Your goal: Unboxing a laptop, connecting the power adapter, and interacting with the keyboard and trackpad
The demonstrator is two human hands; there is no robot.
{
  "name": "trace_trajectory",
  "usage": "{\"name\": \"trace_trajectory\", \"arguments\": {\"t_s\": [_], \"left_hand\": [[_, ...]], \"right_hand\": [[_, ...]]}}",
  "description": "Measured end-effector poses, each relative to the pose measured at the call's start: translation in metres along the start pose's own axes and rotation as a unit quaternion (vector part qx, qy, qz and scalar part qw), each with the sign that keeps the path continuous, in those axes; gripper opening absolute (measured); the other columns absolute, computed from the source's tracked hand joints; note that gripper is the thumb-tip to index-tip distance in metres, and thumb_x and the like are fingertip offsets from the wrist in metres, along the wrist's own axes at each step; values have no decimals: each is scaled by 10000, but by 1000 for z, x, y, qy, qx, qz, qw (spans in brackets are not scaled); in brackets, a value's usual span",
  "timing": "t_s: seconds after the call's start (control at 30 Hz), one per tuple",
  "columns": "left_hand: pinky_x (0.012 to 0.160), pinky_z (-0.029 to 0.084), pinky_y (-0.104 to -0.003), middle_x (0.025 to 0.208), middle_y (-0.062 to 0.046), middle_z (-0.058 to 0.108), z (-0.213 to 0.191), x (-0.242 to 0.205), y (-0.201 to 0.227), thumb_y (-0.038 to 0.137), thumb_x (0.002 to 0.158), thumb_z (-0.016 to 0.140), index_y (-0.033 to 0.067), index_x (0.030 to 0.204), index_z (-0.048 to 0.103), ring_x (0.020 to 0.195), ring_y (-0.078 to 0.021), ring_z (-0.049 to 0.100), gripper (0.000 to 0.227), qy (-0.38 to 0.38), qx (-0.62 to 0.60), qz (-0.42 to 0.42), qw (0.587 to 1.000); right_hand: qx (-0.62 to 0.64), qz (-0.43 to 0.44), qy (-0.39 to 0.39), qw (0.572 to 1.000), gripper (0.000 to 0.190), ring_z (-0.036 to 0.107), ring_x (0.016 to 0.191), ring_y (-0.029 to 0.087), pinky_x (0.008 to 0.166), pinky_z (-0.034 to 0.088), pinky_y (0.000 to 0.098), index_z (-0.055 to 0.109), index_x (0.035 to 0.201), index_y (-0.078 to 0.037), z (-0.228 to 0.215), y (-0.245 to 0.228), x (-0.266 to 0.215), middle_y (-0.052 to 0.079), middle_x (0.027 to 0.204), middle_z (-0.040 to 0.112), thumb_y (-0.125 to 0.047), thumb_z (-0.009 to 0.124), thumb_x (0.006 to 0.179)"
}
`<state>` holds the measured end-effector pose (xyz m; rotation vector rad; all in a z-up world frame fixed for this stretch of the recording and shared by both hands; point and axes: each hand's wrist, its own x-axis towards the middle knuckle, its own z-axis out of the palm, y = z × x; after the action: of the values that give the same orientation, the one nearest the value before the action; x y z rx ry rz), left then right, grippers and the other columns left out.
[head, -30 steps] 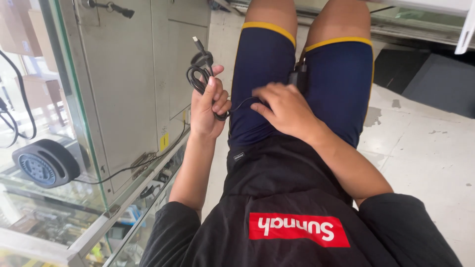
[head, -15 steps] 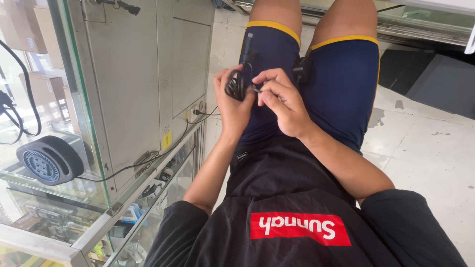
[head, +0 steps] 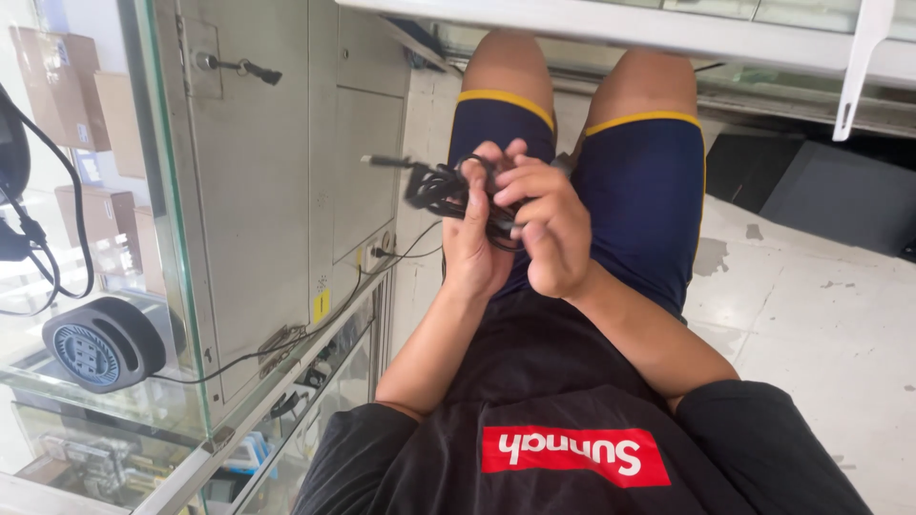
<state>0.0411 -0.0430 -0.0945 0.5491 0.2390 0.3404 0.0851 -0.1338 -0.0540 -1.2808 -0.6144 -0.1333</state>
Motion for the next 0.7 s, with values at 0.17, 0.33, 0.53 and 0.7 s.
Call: {"name": "trace_trajectory", "arguments": {"t_s": [0.17,0.33,0.53,0.7], "left_hand": [[1106,518,-604,1151,-132,491,25,13,26,209,1135,511,134,1081,420,1098,-334,603,130,12,-15,-13,1000],[527,467,-215,647,109,331,54,27,57,249,1128,476,196,1080,359,491,-26,379,137,-8,-49,-78,996],[280,383,-239,528,10,329,24,24,85,132,1024,678,-82,1333,457,329,-49,283,436,-88,78,-235,965],[915,581,-482,1062,-178,779,4,23,87,291,706,960,59,1190,719,1031,-426,736,589,-157,668,-149,713]], "right_hand": [[-146,-53,-76,985,325,555,1204,397,1198,380,599,675,900,1,-33,21,-17,189,1204,594,-228,533,1081],[-37,82,-100,991,202,688,1125,425,1161,404,637,647,1144,85,-36,43,-39,235,1143,708,-76,610,1027],[-144,143,-242,949,254,694,944,444,941,543,585,704,918,-66,-63,73,-35,181,872,689,-249,615,1070],[-103,218,-225,944,113,653,719,206,614,522,338,717,891,-106,-68,52,-12,27,800,624,-178,798,922]]}}
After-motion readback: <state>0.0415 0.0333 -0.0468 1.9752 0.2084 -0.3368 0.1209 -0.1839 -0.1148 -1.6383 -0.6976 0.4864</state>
